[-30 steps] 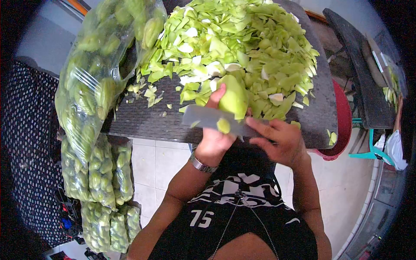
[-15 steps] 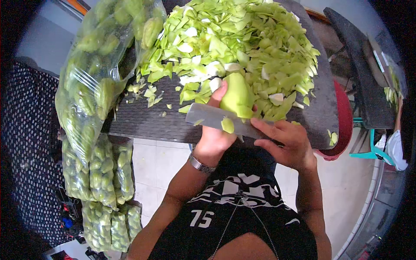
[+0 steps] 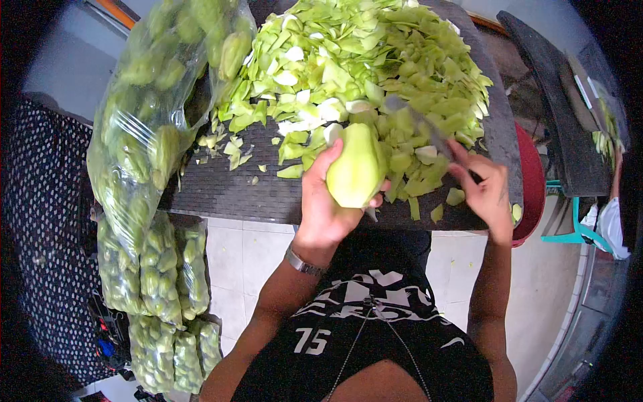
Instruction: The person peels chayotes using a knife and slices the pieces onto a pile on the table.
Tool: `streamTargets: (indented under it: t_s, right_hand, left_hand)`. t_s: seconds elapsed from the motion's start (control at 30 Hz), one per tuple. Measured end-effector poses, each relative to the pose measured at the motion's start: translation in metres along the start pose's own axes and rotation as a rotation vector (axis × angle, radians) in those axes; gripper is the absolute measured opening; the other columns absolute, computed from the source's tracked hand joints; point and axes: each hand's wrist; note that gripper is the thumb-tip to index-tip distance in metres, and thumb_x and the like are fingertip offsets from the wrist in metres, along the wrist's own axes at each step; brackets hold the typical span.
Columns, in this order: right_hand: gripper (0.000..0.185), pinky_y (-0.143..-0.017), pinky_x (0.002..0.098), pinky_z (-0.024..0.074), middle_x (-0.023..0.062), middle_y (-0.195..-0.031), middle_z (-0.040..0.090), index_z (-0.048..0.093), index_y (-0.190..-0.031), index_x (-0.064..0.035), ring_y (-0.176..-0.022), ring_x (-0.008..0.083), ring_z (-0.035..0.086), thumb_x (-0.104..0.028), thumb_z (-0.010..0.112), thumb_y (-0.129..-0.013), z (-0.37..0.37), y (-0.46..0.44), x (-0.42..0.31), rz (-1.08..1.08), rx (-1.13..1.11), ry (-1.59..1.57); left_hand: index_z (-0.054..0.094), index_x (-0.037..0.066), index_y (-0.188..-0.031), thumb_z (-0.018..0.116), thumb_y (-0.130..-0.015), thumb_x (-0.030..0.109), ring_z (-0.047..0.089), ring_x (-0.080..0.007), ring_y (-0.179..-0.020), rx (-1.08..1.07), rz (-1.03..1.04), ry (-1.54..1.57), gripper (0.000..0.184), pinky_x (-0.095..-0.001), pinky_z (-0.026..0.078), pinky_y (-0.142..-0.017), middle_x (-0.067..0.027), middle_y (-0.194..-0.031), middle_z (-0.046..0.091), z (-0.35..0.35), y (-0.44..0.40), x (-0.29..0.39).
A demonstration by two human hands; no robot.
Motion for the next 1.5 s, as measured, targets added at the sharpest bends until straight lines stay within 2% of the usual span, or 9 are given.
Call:
streamTargets:
  t_s: [0.17, 0.3, 0.4, 0.6, 0.97, 1.17, 1.3, 1.43, 1.5]
  right_hand:
    - [0.039, -0.085, 0.0338, 0.0567, 0.0223, -0.115, 0.073, 0.071, -0.128, -0.0068, -0.108, 0.0319, 0.073, -0.011, 0.076, -0.09, -0.001, 0.001, -0.005, 0.096, 0.009, -0.106]
    - [0.045, -0.079, 0.0363, 0.0581, 0.0178, -0.107, 0.076, 0.07, -0.132, -0.0124, -0.092, 0.0291, 0.076, -0.017, 0.079, -0.088, 0.015, 0.015, -0.038, -0.009, -0.104, -0.208]
    - [0.052, -0.067, 0.0358, 0.0539, 0.0133, -0.08, 0.069, 0.072, -0.129, -0.0104, -0.067, 0.0289, 0.066, -0.014, 0.085, -0.079, 0.032, 0.018, -0.061, -0.212, -0.052, -0.211]
    - [0.056, -0.068, 0.0415, 0.0584, 0.0089, -0.087, 0.073, 0.066, -0.137, -0.028, -0.075, 0.0314, 0.072, -0.033, 0.082, -0.084, 0.022, 0.012, -0.066, -0.236, -0.18, -0.07]
    - [0.042, -0.076, 0.0355, 0.0564, 0.0185, -0.1, 0.076, 0.071, -0.127, -0.0042, -0.081, 0.0294, 0.074, -0.007, 0.077, -0.086, 0.001, -0.008, 0.016, -0.12, 0.081, -0.105]
    - [0.049, -0.07, 0.0389, 0.0571, 0.0161, -0.096, 0.075, 0.071, -0.131, -0.0143, -0.076, 0.0306, 0.072, -0.019, 0.083, -0.083, 0.004, 0.01, -0.054, -0.22, -0.178, -0.193]
    - [0.055, -0.057, 0.042, 0.0547, 0.0098, -0.078, 0.068, 0.07, -0.132, -0.0265, -0.064, 0.0306, 0.067, -0.029, 0.086, -0.08, 0.014, 0.013, -0.053, -0.336, -0.195, -0.133]
    - [0.056, -0.053, 0.041, 0.0536, 0.0081, -0.073, 0.064, 0.069, -0.132, -0.0281, -0.061, 0.0293, 0.066, -0.031, 0.086, -0.079, 0.011, 0.012, -0.051, -0.397, -0.162, -0.079]
    - [0.051, -0.056, 0.0413, 0.0547, 0.0096, -0.075, 0.066, 0.071, -0.131, -0.0249, -0.064, 0.0307, 0.068, -0.027, 0.084, -0.081, 0.007, 0.01, -0.045, -0.392, -0.124, -0.041]
  left_hand:
    - [0.062, 0.012, -0.129, 0.054, -0.101, 0.053, 0.069, -0.0323, -0.088, 0.072, 0.029, -0.039, 0.05, -0.0435, 0.057, -0.076, -0.0113, -0.111, 0.07, 0.0, -0.007, 0.003]
    - [0.062, 0.013, -0.129, 0.057, -0.1, 0.054, 0.069, -0.0284, -0.097, 0.203, 0.09, -0.018, 0.051, -0.0437, 0.057, -0.089, -0.0098, -0.115, 0.071, 0.008, -0.007, -0.001]
    - [0.062, 0.012, -0.129, 0.058, -0.1, 0.053, 0.068, -0.0266, -0.101, 0.064, 0.085, 0.028, 0.05, -0.0436, 0.056, -0.089, -0.0075, -0.114, 0.071, -0.002, -0.011, -0.004]
    - [0.059, 0.013, -0.133, 0.058, -0.099, 0.053, 0.07, -0.0242, -0.093, -0.031, -0.042, 0.058, 0.053, -0.0381, 0.055, -0.069, -0.0068, -0.109, 0.071, -0.005, -0.011, -0.008]
    - [0.055, 0.011, -0.137, 0.045, -0.101, 0.061, 0.067, -0.0382, -0.078, -0.107, -0.118, -0.004, 0.062, -0.0386, 0.052, -0.051, -0.023, -0.111, 0.066, -0.003, 0.009, -0.006]
    - [0.055, 0.006, -0.137, 0.051, -0.102, 0.052, 0.072, -0.0336, -0.088, -0.13, -0.152, 0.122, 0.057, -0.0454, 0.06, -0.067, -0.0201, -0.113, 0.07, -0.014, -0.01, -0.003]
    - [0.061, 0.003, -0.133, 0.06, -0.101, 0.04, 0.071, -0.0341, -0.103, -0.11, -0.175, 0.11, 0.049, -0.046, 0.055, -0.098, -0.0193, -0.117, 0.071, -0.007, -0.006, -0.002]
    - [0.062, 0.003, -0.131, 0.059, -0.1, 0.044, 0.073, -0.0362, -0.093, 0.071, -0.136, 0.099, 0.051, -0.0451, 0.061, -0.081, -0.0199, -0.112, 0.072, 0.0, -0.001, -0.004]
    - [0.06, 0.003, -0.132, 0.056, -0.101, 0.048, 0.073, -0.0378, -0.083, -0.087, -0.231, 0.087, 0.055, -0.0435, 0.06, -0.066, -0.0222, -0.109, 0.072, -0.009, -0.001, 0.0]
Point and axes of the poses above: each hand's wrist, its own y-axis away from the middle knuckle, its own z-axis out of the palm, x = y × z
